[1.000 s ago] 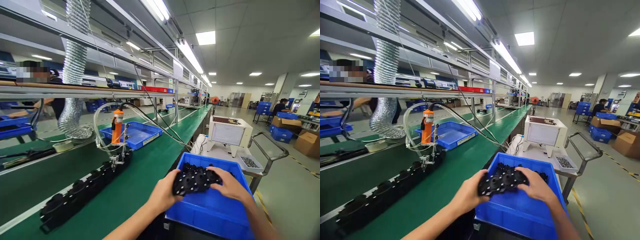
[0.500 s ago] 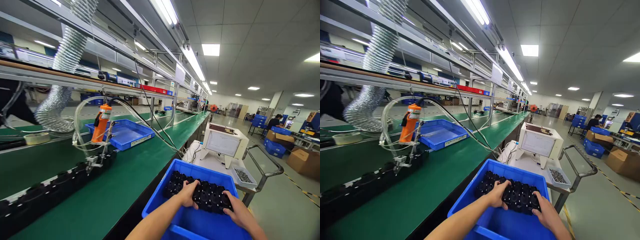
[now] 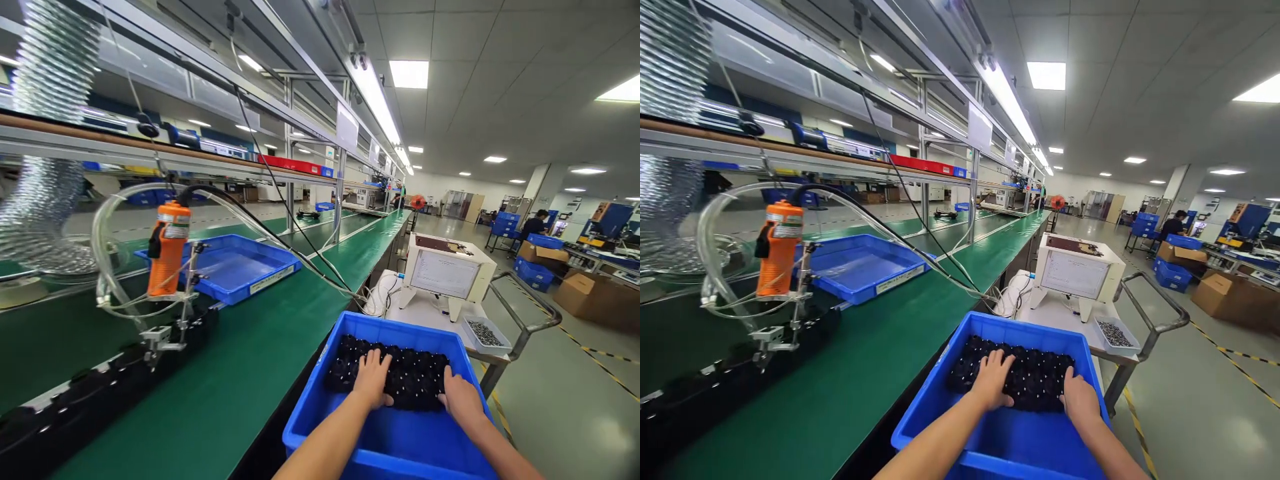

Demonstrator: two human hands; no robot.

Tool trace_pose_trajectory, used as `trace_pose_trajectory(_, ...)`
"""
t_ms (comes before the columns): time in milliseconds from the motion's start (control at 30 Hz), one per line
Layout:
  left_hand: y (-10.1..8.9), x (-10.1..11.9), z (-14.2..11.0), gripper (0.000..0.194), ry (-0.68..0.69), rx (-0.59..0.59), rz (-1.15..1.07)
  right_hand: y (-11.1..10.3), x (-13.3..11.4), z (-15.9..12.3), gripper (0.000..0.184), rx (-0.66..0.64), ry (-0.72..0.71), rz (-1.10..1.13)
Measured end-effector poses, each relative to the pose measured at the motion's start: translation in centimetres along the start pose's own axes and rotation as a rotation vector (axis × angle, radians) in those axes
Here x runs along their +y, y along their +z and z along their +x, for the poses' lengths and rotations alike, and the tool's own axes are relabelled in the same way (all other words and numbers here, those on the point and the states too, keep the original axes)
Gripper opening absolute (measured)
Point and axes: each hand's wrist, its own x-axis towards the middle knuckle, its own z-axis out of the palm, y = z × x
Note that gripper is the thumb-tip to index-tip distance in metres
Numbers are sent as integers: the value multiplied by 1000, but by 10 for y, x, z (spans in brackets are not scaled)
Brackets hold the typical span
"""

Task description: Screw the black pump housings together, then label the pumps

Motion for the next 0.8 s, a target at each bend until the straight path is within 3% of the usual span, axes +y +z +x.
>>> trace_pose_trajectory(100, -6, -5, -5, 114, -118, 60, 16, 6, -7, -2, 69, -94, 34, 70)
trace_pose_trajectory(367, -9, 3, -7, 91, -194, 234, -26, 6, -23, 21, 74, -185, 157, 97)
trace_pose_trajectory(433, -18, 6, -11, 83, -163, 291, -70, 1, -17, 23, 79, -203, 139, 112)
trace_pose_trajectory(533, -48, 1, -29, 48, -48, 427, -128, -4, -9, 24, 88, -218, 103, 131)
trace_pose_trajectory(667, -110, -45, -91, 21, 137, 570, -130, -8, 0, 20, 82, -206, 81, 138)
trace_pose_trajectory(800, -158, -124, -206, 16, 193, 680, -54, -22, 5, 3, 45, -131, 7, 163)
